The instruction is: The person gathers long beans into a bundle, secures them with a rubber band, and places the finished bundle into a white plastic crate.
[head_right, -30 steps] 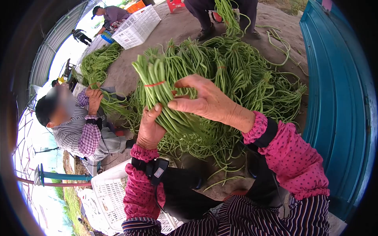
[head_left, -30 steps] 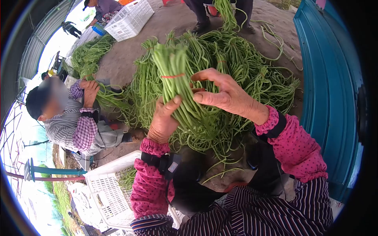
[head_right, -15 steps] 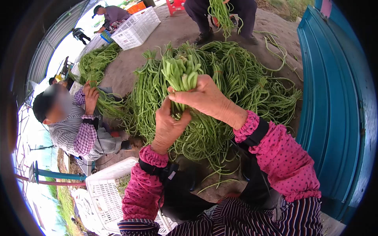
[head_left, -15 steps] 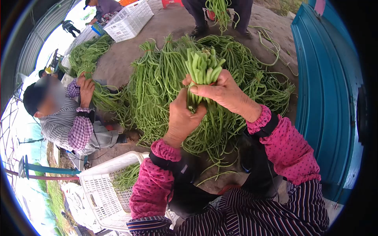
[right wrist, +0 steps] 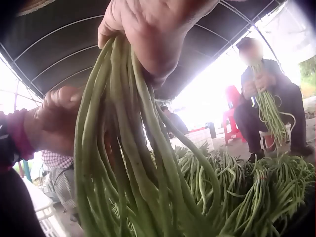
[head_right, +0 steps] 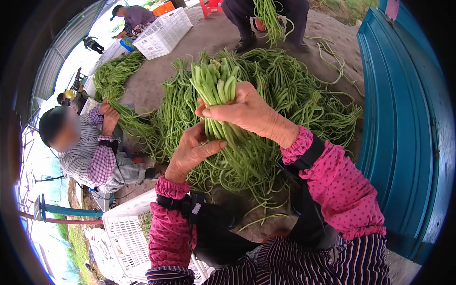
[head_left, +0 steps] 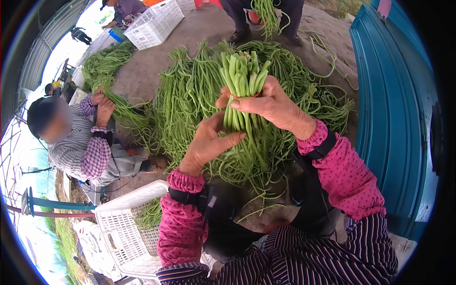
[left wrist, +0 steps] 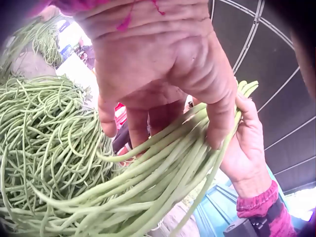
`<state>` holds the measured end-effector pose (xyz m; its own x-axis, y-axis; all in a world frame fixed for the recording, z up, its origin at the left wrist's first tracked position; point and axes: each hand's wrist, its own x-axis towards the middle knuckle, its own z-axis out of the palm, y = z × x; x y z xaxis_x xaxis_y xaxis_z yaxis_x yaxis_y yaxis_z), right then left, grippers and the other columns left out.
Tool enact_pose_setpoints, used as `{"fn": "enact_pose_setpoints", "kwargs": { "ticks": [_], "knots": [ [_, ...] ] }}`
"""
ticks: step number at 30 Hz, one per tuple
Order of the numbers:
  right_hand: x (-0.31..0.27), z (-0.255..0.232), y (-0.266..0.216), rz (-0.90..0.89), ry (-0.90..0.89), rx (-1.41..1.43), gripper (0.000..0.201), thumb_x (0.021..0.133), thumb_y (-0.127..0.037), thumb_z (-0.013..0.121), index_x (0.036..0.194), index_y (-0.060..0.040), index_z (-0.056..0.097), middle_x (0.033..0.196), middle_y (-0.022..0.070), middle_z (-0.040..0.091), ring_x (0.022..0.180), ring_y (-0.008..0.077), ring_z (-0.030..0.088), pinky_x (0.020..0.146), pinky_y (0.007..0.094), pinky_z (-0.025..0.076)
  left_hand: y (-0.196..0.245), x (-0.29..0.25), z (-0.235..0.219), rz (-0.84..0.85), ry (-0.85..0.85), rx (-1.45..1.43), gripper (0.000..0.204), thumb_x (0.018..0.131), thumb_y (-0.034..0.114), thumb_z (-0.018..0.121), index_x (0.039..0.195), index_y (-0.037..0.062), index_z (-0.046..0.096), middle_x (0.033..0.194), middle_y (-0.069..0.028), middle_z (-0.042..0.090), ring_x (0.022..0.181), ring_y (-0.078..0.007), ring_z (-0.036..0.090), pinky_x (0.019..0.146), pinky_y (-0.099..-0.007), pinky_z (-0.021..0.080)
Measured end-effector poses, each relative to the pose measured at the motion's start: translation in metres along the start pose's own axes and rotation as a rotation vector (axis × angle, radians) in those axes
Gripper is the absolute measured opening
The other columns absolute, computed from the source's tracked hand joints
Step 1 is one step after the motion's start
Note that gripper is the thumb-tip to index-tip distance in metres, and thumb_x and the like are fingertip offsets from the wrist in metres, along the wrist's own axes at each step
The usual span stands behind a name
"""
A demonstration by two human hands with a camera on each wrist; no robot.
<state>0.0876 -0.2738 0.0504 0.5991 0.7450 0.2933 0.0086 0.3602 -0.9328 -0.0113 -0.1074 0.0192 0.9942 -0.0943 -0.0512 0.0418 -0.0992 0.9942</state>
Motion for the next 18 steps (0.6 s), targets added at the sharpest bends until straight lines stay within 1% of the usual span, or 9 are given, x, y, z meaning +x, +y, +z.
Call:
{"fn": "enact_pose_setpoints", "kwargs": {
  "ticks": [2,3,6,7,10,11,14,15,18],
  "knots": [
    [0.001,0.000,-0.004,-0.009,-0.005,-0.014,0.028,0.083,-0.004,0.065,0.108,0.0045,0.061,0.095,0.0082,0.065,0.091,0.0175,0.066,0.081,0.0305,0.055,-0.002,-0.002,0.003,0.029,-0.025,-0.041,0.054,0.077,0.023,0.077,0.118,-0.0053,0.056,0.099,-0.0048,0.063,0.089,-0.0112,0.057,0.082,-0.0285,0.047],
    [0.002,-0.001,-0.002,-0.026,-0.018,-0.043,0.028,0.082,-0.004,0.064,0.108,0.0051,0.060,0.094,0.0091,0.065,0.087,0.0180,0.067,0.080,0.0307,0.056,0.003,-0.004,0.001,-0.053,-0.066,-0.131,0.054,0.077,0.022,0.076,0.119,-0.0054,0.055,0.100,-0.0057,0.063,0.091,-0.0110,0.057,0.083,-0.0288,0.047],
    [0.003,-0.004,-0.011,-0.061,-0.043,-0.046,0.026,0.082,-0.005,0.063,0.105,0.0057,0.060,0.093,0.0104,0.065,0.084,0.0188,0.067,0.079,0.0304,0.056,-0.005,-0.006,-0.009,-0.104,-0.045,-0.281,0.053,0.078,0.023,0.076,0.118,-0.0054,0.056,0.099,-0.0042,0.063,0.087,-0.0099,0.057,0.080,-0.0277,0.048],
    [0.004,-0.005,-0.013,-0.077,-0.018,-0.058,0.023,0.083,-0.005,0.062,0.103,0.0063,0.059,0.090,0.0110,0.065,0.082,0.0191,0.067,0.076,0.0302,0.056,0.001,-0.005,-0.009,-0.122,-0.038,-0.223,0.056,0.076,0.026,0.077,0.118,-0.0052,0.056,0.099,-0.0047,0.063,0.087,-0.0110,0.058,0.081,-0.0273,0.048],
    [0.004,-0.012,-0.011,-0.096,0.008,0.003,0.022,0.083,-0.005,0.063,0.102,0.0064,0.060,0.087,0.0109,0.065,0.081,0.0188,0.066,0.073,0.0307,0.056,-0.019,0.003,-0.017,-0.200,-0.120,0.099,0.057,0.076,0.028,0.076,0.118,-0.0041,0.056,0.095,-0.0053,0.064,0.087,-0.0137,0.059,0.085,-0.0281,0.046],
    [0.003,-0.013,-0.012,-0.092,0.015,0.008,0.022,0.084,-0.005,0.063,0.102,0.0064,0.060,0.085,0.0104,0.065,0.080,0.0182,0.066,0.071,0.0306,0.055,-0.023,0.006,-0.021,-0.360,-0.177,0.233,0.061,0.075,0.031,0.075,0.121,-0.0039,0.055,0.108,-0.0131,0.062,0.101,-0.0208,0.058,0.093,-0.0334,0.043],
    [0.000,-0.010,-0.020,-0.045,0.036,0.043,0.023,0.084,-0.006,0.064,0.103,0.0058,0.060,0.086,0.0110,0.066,0.080,0.0174,0.066,0.072,0.0298,0.056,-0.030,0.003,-0.019,-0.099,-0.103,0.682,0.072,0.072,0.037,0.074,0.127,-0.0046,0.051,0.125,-0.0201,0.051,0.116,-0.0277,0.051,0.099,-0.0390,0.040],
    [0.000,-0.010,-0.018,-0.033,0.032,0.025,0.023,0.083,-0.006,0.065,0.103,0.0054,0.060,0.086,0.0110,0.066,0.080,0.0170,0.066,0.072,0.0293,0.055,-0.027,0.006,-0.020,-0.071,-0.112,0.720,0.091,0.067,0.044,0.078,0.135,-0.0043,0.041,0.138,-0.0236,0.038,0.129,-0.0324,0.039,0.105,-0.0431,0.035],
    [-0.001,-0.009,-0.011,0.006,0.015,-0.033,0.023,0.083,-0.007,0.065,0.103,0.0042,0.061,0.086,0.0105,0.066,0.081,0.0166,0.066,0.072,0.0286,0.055,-0.013,0.007,-0.014,0.017,0.046,0.437,0.103,0.065,0.049,0.080,0.140,-0.0027,0.032,0.137,-0.0222,0.039,0.131,-0.0324,0.036,0.107,-0.0431,0.033]
  ]
}}
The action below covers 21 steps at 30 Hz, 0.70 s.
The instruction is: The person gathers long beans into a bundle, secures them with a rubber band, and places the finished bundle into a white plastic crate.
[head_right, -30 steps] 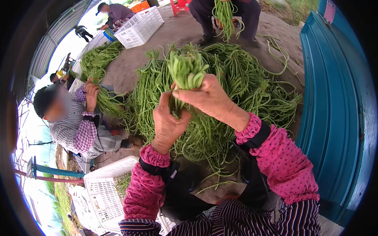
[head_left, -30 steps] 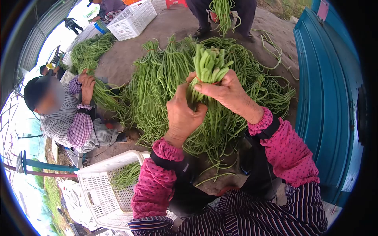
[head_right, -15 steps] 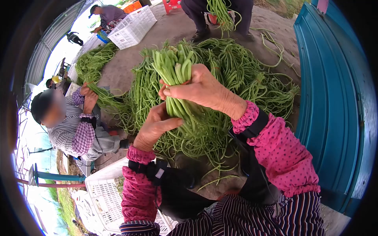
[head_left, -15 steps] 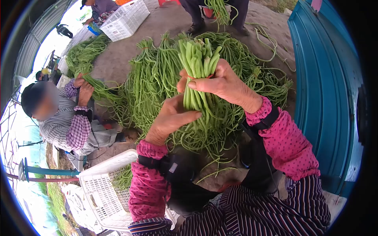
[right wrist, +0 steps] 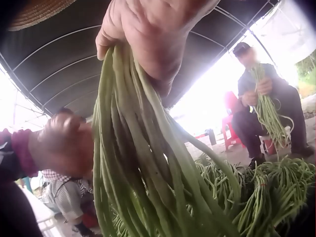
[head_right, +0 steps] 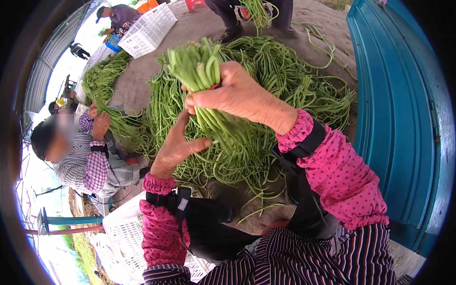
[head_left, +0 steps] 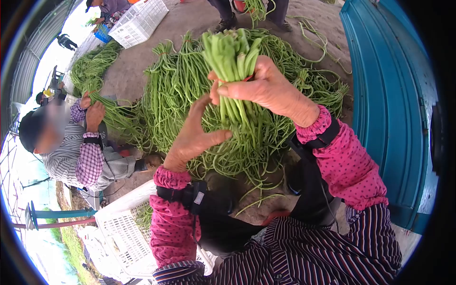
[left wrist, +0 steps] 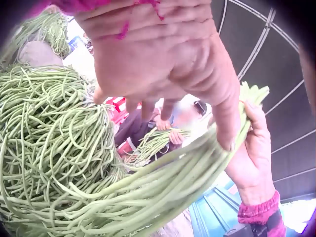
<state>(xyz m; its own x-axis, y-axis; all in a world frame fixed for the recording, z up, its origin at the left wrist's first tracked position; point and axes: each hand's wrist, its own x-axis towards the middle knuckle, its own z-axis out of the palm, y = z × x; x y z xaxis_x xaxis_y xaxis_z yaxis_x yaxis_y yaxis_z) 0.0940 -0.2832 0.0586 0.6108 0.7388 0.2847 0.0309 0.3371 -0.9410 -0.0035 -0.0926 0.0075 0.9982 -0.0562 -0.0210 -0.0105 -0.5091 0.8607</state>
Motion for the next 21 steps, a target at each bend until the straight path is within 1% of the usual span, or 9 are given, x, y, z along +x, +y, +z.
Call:
{"fn": "enact_pose_setpoints", "kwargs": {
  "ticks": [4,5,8,9,12,16,18,20,21],
  "knots": [
    [-0.002,0.015,-0.001,0.054,-0.062,-0.053,0.023,0.080,-0.009,0.067,0.099,0.0040,0.063,0.085,0.0093,0.066,0.079,0.0160,0.065,0.072,0.0281,0.054,0.033,0.005,0.017,0.089,0.017,-0.564,0.100,0.064,0.042,0.085,0.139,0.0000,0.032,0.133,-0.0132,0.043,0.128,-0.0241,0.039,0.107,-0.0394,0.033],
    [-0.002,0.020,-0.003,0.067,-0.067,-0.035,0.023,0.080,-0.009,0.067,0.098,0.0039,0.063,0.084,0.0093,0.066,0.079,0.0158,0.065,0.072,0.0278,0.054,0.037,0.005,0.020,0.018,-0.036,-0.670,0.103,0.063,0.033,0.088,0.140,0.0015,0.027,0.131,-0.0082,0.043,0.125,-0.0211,0.040,0.107,-0.0371,0.034],
    [-0.002,0.026,-0.002,0.038,-0.083,0.072,0.025,0.079,-0.011,0.067,0.100,0.0035,0.062,0.084,0.0091,0.066,0.076,0.0159,0.065,0.070,0.0282,0.053,0.019,0.004,0.034,0.013,-0.061,-0.881,0.112,0.060,0.031,0.089,0.143,0.0026,0.019,0.134,-0.0080,0.038,0.126,-0.0220,0.039,0.108,-0.0367,0.032],
    [-0.003,0.025,-0.005,0.048,-0.090,0.137,0.025,0.080,-0.011,0.067,0.100,0.0037,0.062,0.084,0.0087,0.065,0.076,0.0157,0.064,0.069,0.0285,0.052,0.012,0.006,0.035,0.045,-0.080,-0.814,0.108,0.060,0.038,0.087,0.142,0.0042,0.027,0.134,-0.0071,0.041,0.124,-0.0238,0.042,0.101,-0.0365,0.039],
    [-0.004,0.024,-0.014,0.053,-0.099,0.223,0.026,0.081,-0.011,0.065,0.102,0.0039,0.061,0.083,0.0095,0.064,0.075,0.0175,0.064,0.070,0.0308,0.053,0.005,0.001,0.033,0.038,-0.193,-0.761,0.110,0.057,0.038,0.088,0.142,0.0035,0.028,0.134,-0.0079,0.043,0.123,-0.0242,0.043,0.102,-0.0371,0.039],
    [0.002,0.024,-0.012,0.038,-0.163,0.245,0.027,0.081,-0.012,0.066,0.103,0.0026,0.062,0.082,0.0091,0.066,0.075,0.0182,0.066,0.070,0.0315,0.053,0.020,0.002,0.027,-0.048,-0.349,-0.564,0.087,0.056,0.033,0.090,0.127,0.0022,0.050,0.117,-0.0079,0.059,0.106,-0.0209,0.057,0.091,-0.0337,0.048],
    [0.003,0.024,-0.011,0.047,-0.177,0.206,0.027,0.080,-0.012,0.067,0.103,0.0024,0.062,0.082,0.0090,0.065,0.075,0.0178,0.065,0.071,0.0314,0.053,0.017,0.004,0.040,0.042,-0.299,-0.546,0.064,0.066,0.020,0.085,0.119,0.0022,0.055,0.109,-0.0082,0.062,0.099,-0.0198,0.060,0.085,-0.0317,0.051],
    [0.006,0.021,-0.004,0.012,-0.130,0.106,0.030,0.080,-0.016,0.069,0.103,0.0025,0.062,0.087,0.0083,0.065,0.081,0.0163,0.064,0.074,0.0301,0.052,0.022,0.006,0.044,0.011,-0.353,-0.651,0.064,0.072,0.015,0.083,0.124,0.0027,0.049,0.112,-0.0096,0.060,0.103,-0.0206,0.060,0.084,-0.0315,0.053],
    [0.006,0.020,-0.002,-0.012,-0.080,0.030,0.033,0.079,-0.020,0.071,0.101,0.0027,0.063,0.088,0.0078,0.064,0.081,0.0157,0.063,0.072,0.0291,0.051,0.026,0.006,0.048,0.114,-0.261,-0.660,0.047,0.076,0.005,0.078,0.115,0.0024,0.053,0.099,-0.0077,0.065,0.092,-0.0171,0.064,0.076,-0.0277,0.055]
  ]
}}
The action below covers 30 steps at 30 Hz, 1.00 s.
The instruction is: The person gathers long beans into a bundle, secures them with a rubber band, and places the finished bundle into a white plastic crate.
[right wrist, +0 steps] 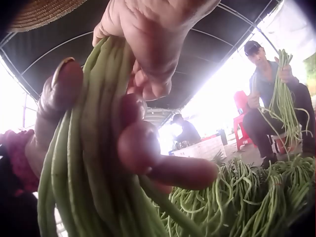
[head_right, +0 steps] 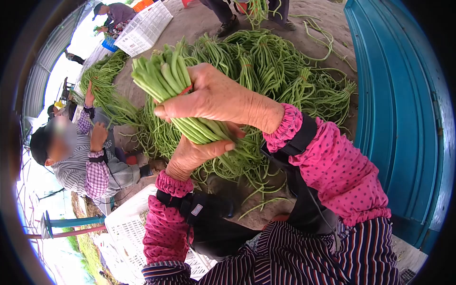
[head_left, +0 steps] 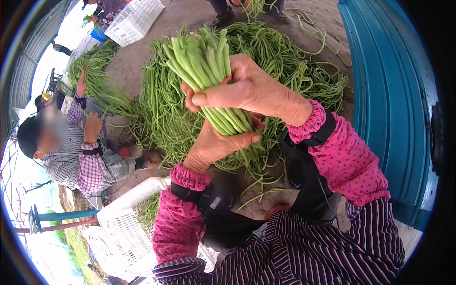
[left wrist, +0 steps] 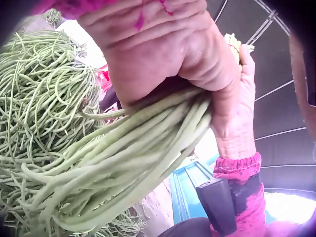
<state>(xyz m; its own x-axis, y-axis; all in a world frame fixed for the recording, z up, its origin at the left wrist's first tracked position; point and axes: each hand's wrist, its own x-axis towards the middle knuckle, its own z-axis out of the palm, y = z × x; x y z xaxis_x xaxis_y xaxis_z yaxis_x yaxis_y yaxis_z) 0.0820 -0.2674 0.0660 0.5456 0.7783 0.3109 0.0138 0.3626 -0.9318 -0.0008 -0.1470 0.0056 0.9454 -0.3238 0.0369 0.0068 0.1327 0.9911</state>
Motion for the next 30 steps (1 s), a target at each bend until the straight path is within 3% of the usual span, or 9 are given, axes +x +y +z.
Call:
{"fn": "enact_pose_setpoints", "kwargs": {
  "ticks": [4,7,8,11,16,22,25,27,30],
  "knots": [
    [0.001,-0.012,0.015,-0.136,0.101,-0.182,0.054,0.078,-0.036,0.074,0.109,0.0060,0.058,0.092,0.0081,0.062,0.084,0.0143,0.060,0.072,0.0265,0.050,0.020,-0.002,0.005,0.034,0.224,-0.079,0.041,0.076,0.008,0.078,0.110,0.0005,0.057,0.094,-0.0079,0.067,0.089,-0.0173,0.065,0.079,-0.0293,0.055],
    [-0.005,-0.020,0.023,0.091,0.135,-0.179,0.072,0.077,-0.044,0.074,0.118,0.0100,0.050,0.095,0.0109,0.060,0.083,0.0151,0.060,0.074,0.0265,0.049,0.032,-0.006,-0.002,0.147,0.411,-0.170,0.035,0.076,0.009,0.076,0.105,-0.0002,0.060,0.095,-0.0079,0.067,0.089,-0.0188,0.065,0.079,-0.0313,0.054],
    [-0.007,-0.025,0.021,0.218,0.026,-0.178,0.081,0.080,-0.046,0.072,0.134,0.0036,0.038,0.125,0.0186,0.052,0.115,0.0247,0.052,0.095,0.0328,0.045,0.026,-0.009,-0.012,0.160,0.489,-0.135,0.031,0.076,0.010,0.076,0.102,0.0002,0.061,0.095,-0.0075,0.067,0.088,-0.0195,0.064,0.079,-0.0328,0.052],
    [-0.008,-0.022,0.045,0.121,0.043,-0.188,0.085,0.076,-0.048,0.074,0.122,0.0150,0.042,0.099,0.0155,0.060,0.092,0.0189,0.059,0.080,0.0282,0.049,0.023,-0.019,-0.027,0.212,0.578,-0.297,0.028,0.080,0.004,0.069,0.107,0.0025,0.060,0.099,-0.0073,0.064,0.092,-0.0198,0.062,0.085,-0.0354,0.050],
    [-0.011,0.002,0.045,0.178,-0.034,-0.083,0.092,0.068,-0.040,0.083,0.127,0.0129,0.035,0.116,0.0193,0.054,0.110,0.0218,0.053,0.095,0.0295,0.043,0.032,-0.015,-0.024,0.149,0.758,-0.336,0.022,0.084,0.013,0.063,0.099,-0.0033,0.059,0.093,-0.0141,0.064,0.091,-0.0238,0.062,0.085,-0.0364,0.050],
    [-0.019,0.017,0.054,0.025,-0.049,-0.230,0.089,0.065,-0.030,0.084,0.129,0.0065,0.035,0.115,0.0184,0.055,0.109,0.0230,0.055,0.095,0.0318,0.043,0.076,-0.019,-0.001,0.182,0.764,0.196,0.024,0.086,0.014,0.060,0.101,-0.0034,0.058,0.094,-0.0135,0.064,0.089,-0.0229,0.062,0.084,-0.0369,0.050],
    [-0.023,0.023,0.054,-0.033,0.014,-0.310,0.077,0.066,-0.026,0.082,0.124,0.0037,0.039,0.106,0.0178,0.058,0.101,0.0231,0.059,0.091,0.0330,0.046,0.081,-0.017,-0.004,0.322,0.705,0.478,0.022,0.082,-0.003,0.058,0.104,-0.0020,0.061,0.090,-0.0095,0.067,0.077,-0.0148,0.063,0.066,-0.0284,0.050],
    [-0.026,0.023,0.051,-0.001,0.059,-0.323,0.070,0.067,-0.023,0.080,0.120,0.0030,0.042,0.102,0.0167,0.060,0.096,0.0229,0.060,0.088,0.0335,0.047,0.082,-0.014,-0.001,0.506,0.632,1.120,0.023,0.081,-0.001,0.060,0.104,0.0001,0.062,0.089,-0.0091,0.067,0.074,-0.0153,0.062,0.064,-0.0282,0.048],
    [-0.026,0.018,0.042,-0.023,0.019,-0.160,0.050,0.073,-0.014,0.074,0.112,0.0023,0.049,0.098,0.0109,0.062,0.089,0.0178,0.061,0.080,0.0306,0.050,0.095,0.000,0.018,0.324,0.767,0.322,0.026,0.082,0.011,0.065,0.105,-0.0002,0.060,0.092,-0.0127,0.066,0.085,-0.0210,0.064,0.072,-0.0337,0.052]
  ]
}}
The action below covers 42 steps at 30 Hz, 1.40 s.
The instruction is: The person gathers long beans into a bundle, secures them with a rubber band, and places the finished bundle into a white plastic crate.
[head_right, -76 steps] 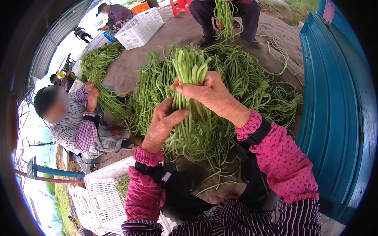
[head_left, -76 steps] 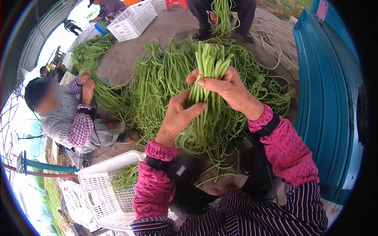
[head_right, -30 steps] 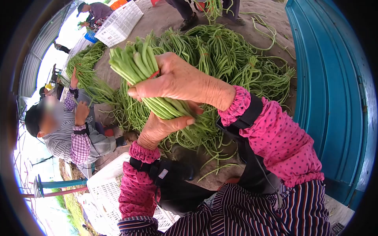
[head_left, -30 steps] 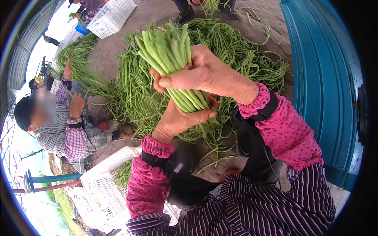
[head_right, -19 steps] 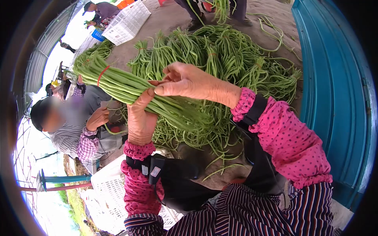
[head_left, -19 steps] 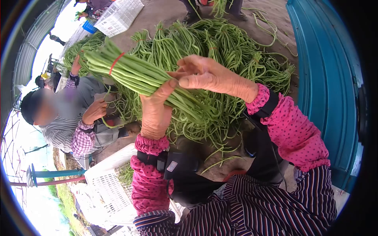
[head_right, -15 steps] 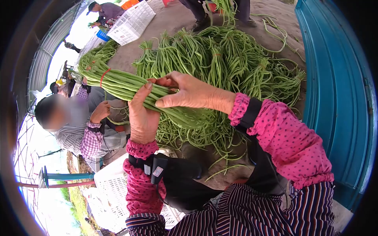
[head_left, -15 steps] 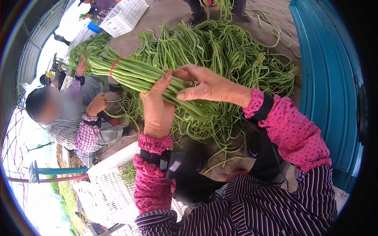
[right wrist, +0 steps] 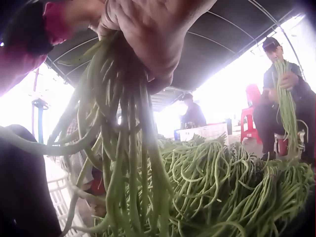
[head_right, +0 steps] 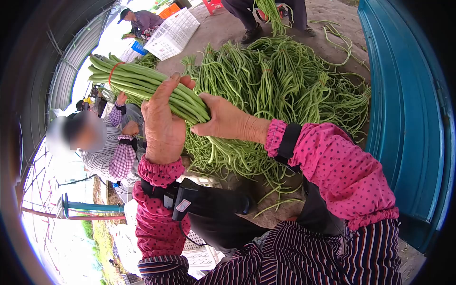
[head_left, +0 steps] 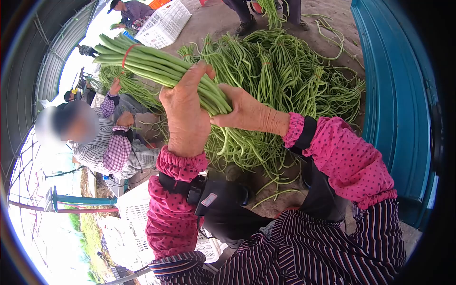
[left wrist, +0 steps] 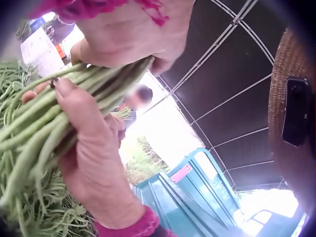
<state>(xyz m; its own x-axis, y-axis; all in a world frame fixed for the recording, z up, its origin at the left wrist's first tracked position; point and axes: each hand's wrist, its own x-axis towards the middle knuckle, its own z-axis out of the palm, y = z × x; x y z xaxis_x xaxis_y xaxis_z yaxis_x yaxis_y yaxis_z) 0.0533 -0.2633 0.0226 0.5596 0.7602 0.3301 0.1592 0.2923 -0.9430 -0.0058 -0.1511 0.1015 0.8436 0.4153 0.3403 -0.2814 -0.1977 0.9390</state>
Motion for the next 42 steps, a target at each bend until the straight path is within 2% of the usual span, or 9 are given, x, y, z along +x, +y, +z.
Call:
{"fn": "enact_pose_setpoints", "kwargs": {
  "ticks": [1,5,11,18,21,26,37,40,42],
  "knots": [
    [0.000,-0.002,-0.004,0.007,-0.027,0.061,0.046,0.074,-0.013,0.073,0.111,0.0022,0.050,0.098,0.0098,0.062,0.088,0.0166,0.061,0.079,0.0299,0.050,0.008,0.000,0.005,-0.195,0.038,-0.230,0.030,0.085,0.017,0.067,0.106,-0.0021,0.058,0.097,-0.0145,0.066,0.090,-0.0213,0.065,0.076,-0.0355,0.054],
    [0.000,-0.016,-0.022,0.049,-0.133,0.203,0.031,0.075,-0.006,0.069,0.103,0.0007,0.058,0.087,0.0060,0.064,0.080,0.0118,0.061,0.072,0.0274,0.049,0.004,0.004,-0.010,0.088,-0.250,-0.019,0.046,0.082,0.028,0.072,0.114,-0.0016,0.054,0.107,-0.0176,0.062,0.102,-0.0261,0.061,0.083,-0.0372,0.053],
    [-0.009,-0.023,-0.033,0.180,-0.332,0.226,0.026,0.079,-0.016,0.068,0.099,-0.0004,0.062,0.085,0.0048,0.064,0.079,0.0133,0.062,0.072,0.0289,0.049,0.011,-0.012,0.000,-0.250,-0.365,-0.323,0.061,0.077,0.035,0.076,0.119,-0.0019,0.051,0.116,-0.0160,0.056,0.116,-0.0319,0.053,0.095,-0.0466,0.047],
    [-0.003,-0.028,-0.038,0.308,-0.332,0.111,0.043,0.082,-0.032,0.068,0.108,0.0015,0.061,0.099,0.0051,0.062,0.090,0.0118,0.057,0.081,0.0280,0.045,0.005,-0.006,-0.004,-0.352,-0.167,-0.343,0.030,0.084,0.021,0.067,0.102,-0.0016,0.059,0.096,-0.0133,0.065,0.093,-0.0273,0.064,0.077,-0.0372,0.054],
    [0.003,-0.036,-0.021,0.242,0.006,-0.011,0.044,0.081,-0.035,0.068,0.102,0.0025,0.061,0.093,0.0059,0.063,0.085,0.0120,0.059,0.076,0.0274,0.047,-0.001,0.001,-0.015,-0.382,-0.157,-0.363,0.023,0.086,0.020,0.063,0.098,0.0000,0.061,0.093,-0.0131,0.067,0.085,-0.0230,0.065,0.075,-0.0342,0.054],
    [0.001,-0.027,-0.013,-0.097,0.422,-0.162,0.027,0.077,-0.021,0.069,0.089,0.0020,0.061,0.075,0.0057,0.061,0.067,0.0115,0.058,0.062,0.0259,0.047,-0.009,0.000,-0.016,-0.347,0.055,-0.414,0.015,0.085,0.009,0.064,0.094,-0.0026,0.063,0.089,-0.0118,0.067,0.077,-0.0200,0.064,0.070,-0.0323,0.054],
    [-0.008,-0.008,-0.011,-0.461,0.175,-0.628,0.020,0.077,-0.019,0.069,0.082,-0.0060,0.055,0.073,0.0063,0.058,0.067,0.0257,0.061,0.060,0.0393,0.046,-0.028,0.003,-0.013,-0.207,0.162,-0.330,0.008,0.083,0.004,0.064,0.087,-0.0029,0.066,0.080,-0.0048,0.064,0.070,-0.0128,0.060,0.064,-0.0277,0.049],
    [-0.007,-0.013,-0.010,-0.487,0.189,-0.668,0.016,0.079,-0.015,0.066,0.081,-0.0052,0.054,0.075,0.0098,0.059,0.071,0.0313,0.061,0.060,0.0413,0.047,-0.039,0.005,-0.021,-0.117,0.088,-0.123,0.013,0.080,0.002,0.064,0.093,-0.0011,0.066,0.083,-0.0045,0.064,0.076,-0.0133,0.061,0.067,-0.0260,0.048],
    [-0.007,-0.014,-0.008,-0.439,0.212,-0.616,0.016,0.078,-0.014,0.066,0.081,-0.0036,0.054,0.074,0.0121,0.060,0.069,0.0334,0.060,0.060,0.0414,0.047,-0.046,0.004,-0.032,0.205,0.000,0.377,0.019,0.079,0.002,0.065,0.098,0.0005,0.066,0.085,-0.0047,0.065,0.080,-0.0139,0.062,0.069,-0.0249,0.047]
  ]
}}
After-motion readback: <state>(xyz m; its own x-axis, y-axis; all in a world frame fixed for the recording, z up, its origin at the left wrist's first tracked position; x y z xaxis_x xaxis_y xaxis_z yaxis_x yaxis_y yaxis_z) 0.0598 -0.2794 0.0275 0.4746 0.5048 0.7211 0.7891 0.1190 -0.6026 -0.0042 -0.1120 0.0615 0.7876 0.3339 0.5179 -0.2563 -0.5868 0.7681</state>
